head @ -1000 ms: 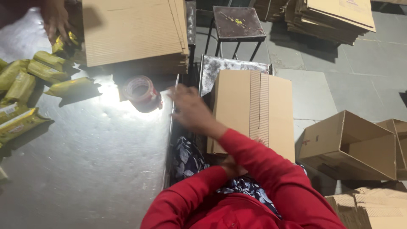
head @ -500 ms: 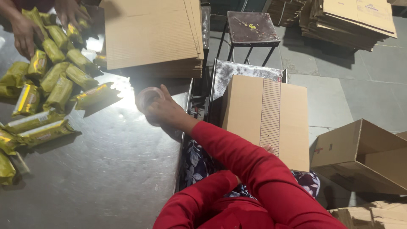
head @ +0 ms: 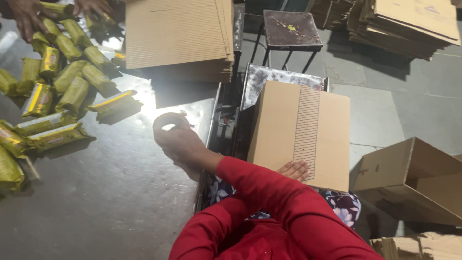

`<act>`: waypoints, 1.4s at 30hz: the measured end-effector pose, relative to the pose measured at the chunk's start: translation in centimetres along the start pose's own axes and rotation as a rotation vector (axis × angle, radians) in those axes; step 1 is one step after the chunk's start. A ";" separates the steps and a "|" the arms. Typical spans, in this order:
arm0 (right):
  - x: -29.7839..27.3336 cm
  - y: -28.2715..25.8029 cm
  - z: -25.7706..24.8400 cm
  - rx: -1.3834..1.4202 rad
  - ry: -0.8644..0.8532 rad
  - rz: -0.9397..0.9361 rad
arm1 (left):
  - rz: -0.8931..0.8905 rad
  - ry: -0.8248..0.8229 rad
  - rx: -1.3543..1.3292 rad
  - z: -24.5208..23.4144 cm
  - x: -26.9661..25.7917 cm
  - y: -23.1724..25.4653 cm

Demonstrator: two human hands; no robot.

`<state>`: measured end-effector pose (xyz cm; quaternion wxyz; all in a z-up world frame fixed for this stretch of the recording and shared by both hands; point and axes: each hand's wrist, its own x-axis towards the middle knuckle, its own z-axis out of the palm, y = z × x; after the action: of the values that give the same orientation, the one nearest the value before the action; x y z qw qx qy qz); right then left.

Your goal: The person packs yellow-wrapped snack bars into cardboard boxes on a metal table. They arrange the bars in rows, close the box flaps, and seal the boxes with red tape. The process is repeated for multiple boxes.

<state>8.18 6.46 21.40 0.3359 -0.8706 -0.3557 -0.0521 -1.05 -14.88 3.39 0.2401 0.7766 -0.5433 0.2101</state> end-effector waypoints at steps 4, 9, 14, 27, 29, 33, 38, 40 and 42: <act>-6.7 2.6 -5.0 0.301 0.249 0.049 | 0.041 -0.225 0.075 0.8 0.4 -0.3; -18.9 8.2 -11.2 0.515 0.497 0.239 | -0.062 -0.155 -0.167 -0.2 -0.3 0.0; -27.5 15.2 -15.5 0.683 0.847 0.385 | 0.002 -0.509 0.109 -5.4 0.4 1.0; -33.5 19.8 -16.2 0.825 0.843 0.702 | -0.024 -0.256 0.008 -8.5 1.8 1.4; -33.2 19.4 -16.1 0.876 0.828 0.652 | -0.030 -0.270 0.024 -8.6 1.7 1.6; -31.5 18.8 -15.0 0.770 0.819 0.542 | -0.045 -0.266 0.005 -9.4 2.2 1.7; -32.2 18.8 -14.6 0.551 0.814 0.592 | -0.227 -0.177 -0.352 -12.0 5.4 1.2; -32.9 18.3 -13.9 0.515 0.776 0.599 | -0.422 -0.097 -0.677 -13.4 7.5 0.2; -33.6 18.1 -13.3 0.429 0.754 0.578 | -0.295 0.223 -0.504 -14.4 10.1 -2.2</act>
<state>-2.95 -30.89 10.63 0.6122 -0.7656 0.0423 -0.1931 3.29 -13.11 20.44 0.5108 0.7354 -0.4300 0.1155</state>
